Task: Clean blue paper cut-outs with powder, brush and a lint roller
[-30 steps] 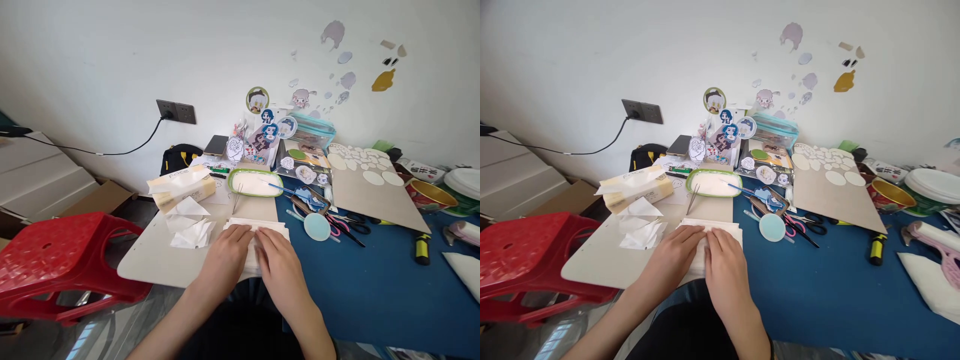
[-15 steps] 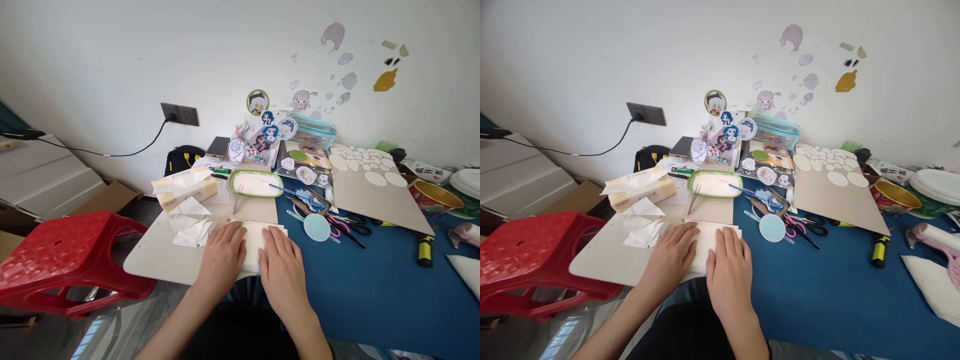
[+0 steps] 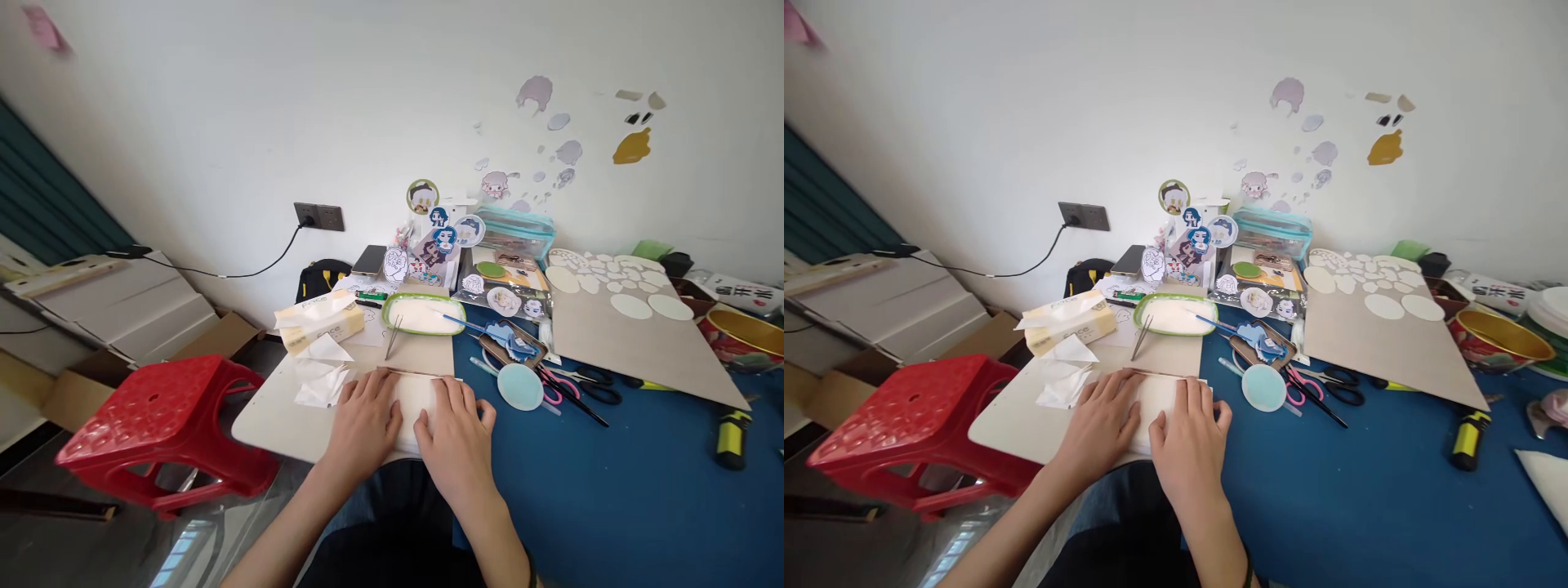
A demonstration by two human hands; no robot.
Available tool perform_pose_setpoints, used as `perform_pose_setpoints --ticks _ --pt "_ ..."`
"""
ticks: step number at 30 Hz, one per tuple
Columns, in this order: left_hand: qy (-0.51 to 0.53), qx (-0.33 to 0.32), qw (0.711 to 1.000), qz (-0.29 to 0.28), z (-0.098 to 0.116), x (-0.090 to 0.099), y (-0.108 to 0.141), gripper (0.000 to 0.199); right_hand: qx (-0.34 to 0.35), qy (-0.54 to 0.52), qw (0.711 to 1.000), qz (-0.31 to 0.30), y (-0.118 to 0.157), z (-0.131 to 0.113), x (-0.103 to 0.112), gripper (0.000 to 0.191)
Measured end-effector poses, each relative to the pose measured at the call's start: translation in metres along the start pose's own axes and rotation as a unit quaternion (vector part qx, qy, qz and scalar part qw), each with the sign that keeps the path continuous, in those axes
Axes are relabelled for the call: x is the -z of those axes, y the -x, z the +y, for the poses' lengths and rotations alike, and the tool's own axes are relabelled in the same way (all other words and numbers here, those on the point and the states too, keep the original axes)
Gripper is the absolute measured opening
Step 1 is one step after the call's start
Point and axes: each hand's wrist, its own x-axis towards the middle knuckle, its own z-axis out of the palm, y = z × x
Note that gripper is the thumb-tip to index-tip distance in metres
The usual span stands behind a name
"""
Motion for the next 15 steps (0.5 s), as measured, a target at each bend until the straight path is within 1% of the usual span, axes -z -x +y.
perform_pose_setpoints --ticks 7,11,15 --pt "-0.026 -0.003 1.000 -0.002 0.000 0.002 -0.001 0.036 -0.003 -0.019 1.000 0.021 0.001 0.000 -0.003 0.037" --pt "-0.043 -0.027 0.999 -0.012 0.003 0.010 -0.003 0.036 0.013 -0.024 0.999 0.038 0.000 0.002 -0.005 0.037" --pt "-0.056 -0.055 0.997 -0.028 0.005 0.017 -0.007 0.038 0.016 -0.034 0.999 0.035 -0.004 0.002 -0.004 0.032"
